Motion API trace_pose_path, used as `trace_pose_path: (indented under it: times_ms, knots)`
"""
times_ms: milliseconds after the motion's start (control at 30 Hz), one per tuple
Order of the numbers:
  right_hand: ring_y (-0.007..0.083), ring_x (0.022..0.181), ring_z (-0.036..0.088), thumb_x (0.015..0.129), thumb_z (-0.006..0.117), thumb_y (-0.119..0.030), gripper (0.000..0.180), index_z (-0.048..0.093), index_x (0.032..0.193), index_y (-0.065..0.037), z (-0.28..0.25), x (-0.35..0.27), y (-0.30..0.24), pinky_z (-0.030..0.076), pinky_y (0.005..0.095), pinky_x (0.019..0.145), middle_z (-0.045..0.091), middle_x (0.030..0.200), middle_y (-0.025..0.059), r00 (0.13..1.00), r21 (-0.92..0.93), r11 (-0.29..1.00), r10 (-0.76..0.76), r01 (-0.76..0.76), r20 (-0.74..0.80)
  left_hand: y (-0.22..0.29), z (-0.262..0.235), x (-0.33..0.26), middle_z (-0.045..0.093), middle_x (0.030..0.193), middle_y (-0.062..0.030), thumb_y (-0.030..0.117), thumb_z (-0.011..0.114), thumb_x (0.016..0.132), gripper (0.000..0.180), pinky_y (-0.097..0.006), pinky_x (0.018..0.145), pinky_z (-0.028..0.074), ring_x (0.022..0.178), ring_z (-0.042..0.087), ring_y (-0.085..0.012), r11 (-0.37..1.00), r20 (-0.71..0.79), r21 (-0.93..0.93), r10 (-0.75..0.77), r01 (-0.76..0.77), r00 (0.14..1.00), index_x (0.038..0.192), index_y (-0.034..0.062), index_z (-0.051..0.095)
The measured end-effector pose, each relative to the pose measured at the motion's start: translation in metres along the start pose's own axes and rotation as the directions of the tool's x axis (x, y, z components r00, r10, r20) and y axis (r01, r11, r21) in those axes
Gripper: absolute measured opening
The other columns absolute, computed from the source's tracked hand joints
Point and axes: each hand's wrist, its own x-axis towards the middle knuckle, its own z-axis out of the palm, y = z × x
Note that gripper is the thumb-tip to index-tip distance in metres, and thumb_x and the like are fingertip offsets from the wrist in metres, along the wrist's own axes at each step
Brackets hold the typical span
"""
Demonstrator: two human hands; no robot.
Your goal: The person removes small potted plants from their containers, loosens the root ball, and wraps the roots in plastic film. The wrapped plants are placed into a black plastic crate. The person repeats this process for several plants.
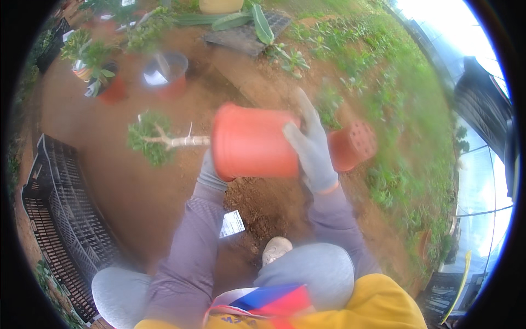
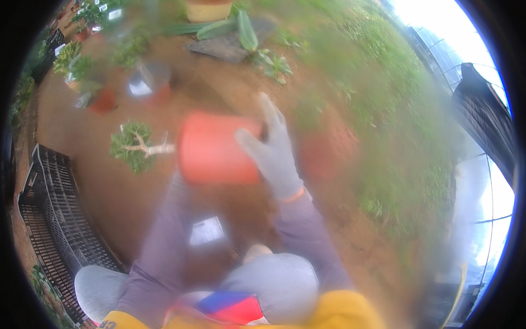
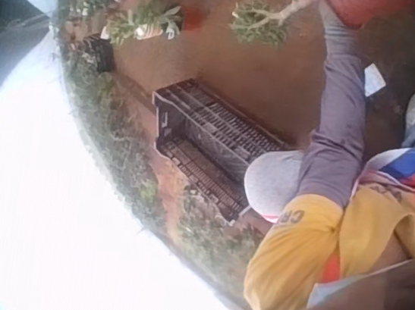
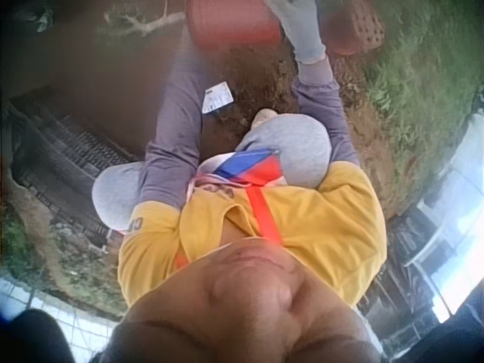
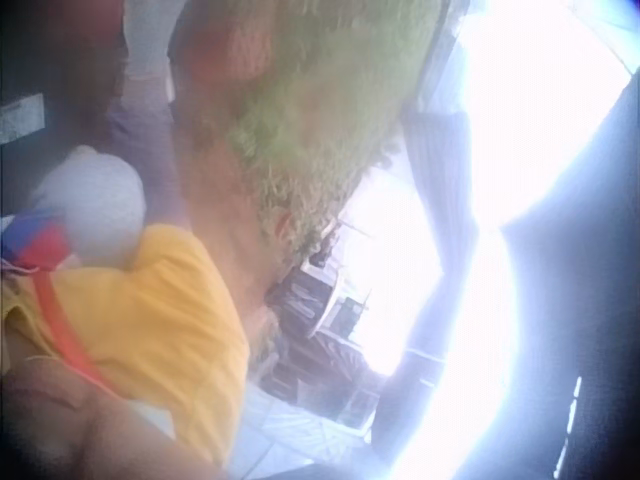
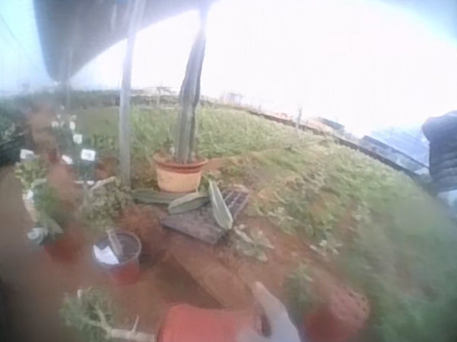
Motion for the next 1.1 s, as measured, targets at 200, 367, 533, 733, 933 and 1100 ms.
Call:
trace_pose_path:
  times_ms: [200,367,533,733,933,1100]
  knots:
    - [0.0301,0.147,0.026,0.091,0.068,-0.031,0.095,0.01,0.156,0.006,-0.004,-0.044,0.064,0.023,0.0384,0.12,0.025,0.16,0.0192,0.865,0.413,0.762,0.461,-0.5,0.197,-0.014,-0.014,-0.012,0.056,0.132,-0.0121,0.039,0.062,0.094,0.054,-0.039,0.099,0.046,0.118,0.054,-0.0255,0.989,-0.038,0.124,-0.074,0.078,0.997,0.135,0.006,0.052]
    - [0.0304,0.143,0.033,0.073,0.084,-0.029,0.109,0.019,0.155,0.004,0.001,-0.039,0.027,0.03,0.0403,0.117,0.03,0.156,0.0204,0.937,0.195,0.927,0.282,-0.321,0.205,0.006,-0.013,-0.011,0.054,0.135,-0.0121,0.04,0.061,0.095,0.055,-0.04,0.101,0.045,0.121,0.052,-0.0258,0.996,0.025,0.033,-0.079,0.078,0.997,0.137,0.0063,0.051]
    - [0.0262,0.131,0.048,0.058,0.091,-0.018,0.1,0.046,0.146,-0.001,0.011,0.0,-0.045,0.039,0.0387,0.111,0.049,0.143,0.0174,0.984,-0.355,0.923,-0.101,0.147,0.145,0.027,0.002,0.002,0.052,0.138,-0.0121,0.04,0.06,0.095,0.056,-0.041,0.103,0.044,0.124,0.05,-0.0262,0.991,0.126,-0.129,-0.007,0.023,0.992,0.139,0.0067,0.049]
    - [0.0274,0.116,0.06,0.058,0.089,-0.026,0.095,0.052,0.142,-0.004,-0.037,0.021,-0.109,0.05,0.0371,0.099,0.059,0.13,0.016,0.944,-0.485,0.811,-0.305,0.326,0.123,0.045,-0.005,0.01,0.05,0.141,-0.0121,0.04,0.059,0.096,0.058,-0.042,0.106,0.043,0.127,0.048,-0.0266,0.967,0.083,-0.247,0.082,-0.059,0.993,0.142,0.007,0.047]
    - [0.0273,0.11,0.065,0.063,0.086,-0.03,0.086,0.054,0.138,0.0,-0.16,0.018,-0.169,0.056,0.0381,0.09,0.061,0.129,0.0179,0.978,-0.773,0.634,-0.167,0.011,-0.123,0.054,-0.034,0.009,0.048,0.144,-0.0121,0.041,0.057,0.097,0.059,-0.043,0.109,0.041,0.131,0.046,-0.0271,0.966,0.011,-0.244,0.085,-0.079,0.996,0.144,0.0074,0.045]
    - [0.0379,0.12,0.059,0.066,0.083,-0.042,0.078,0.06,0.134,-0.012,-0.192,0.057,-0.059,0.049,0.0452,0.099,0.059,0.134,0.0169,0.968,-0.991,0.096,0.239,-0.098,-0.073,0.038,-0.04,0.007,0.046,0.147,-0.0121,0.041,0.056,0.097,0.061,-0.043,0.111,0.04,0.134,0.044,-0.0274,0.97,-0.005,-0.238,0.053,-0.053,0.999,0.146,0.0077,0.043]
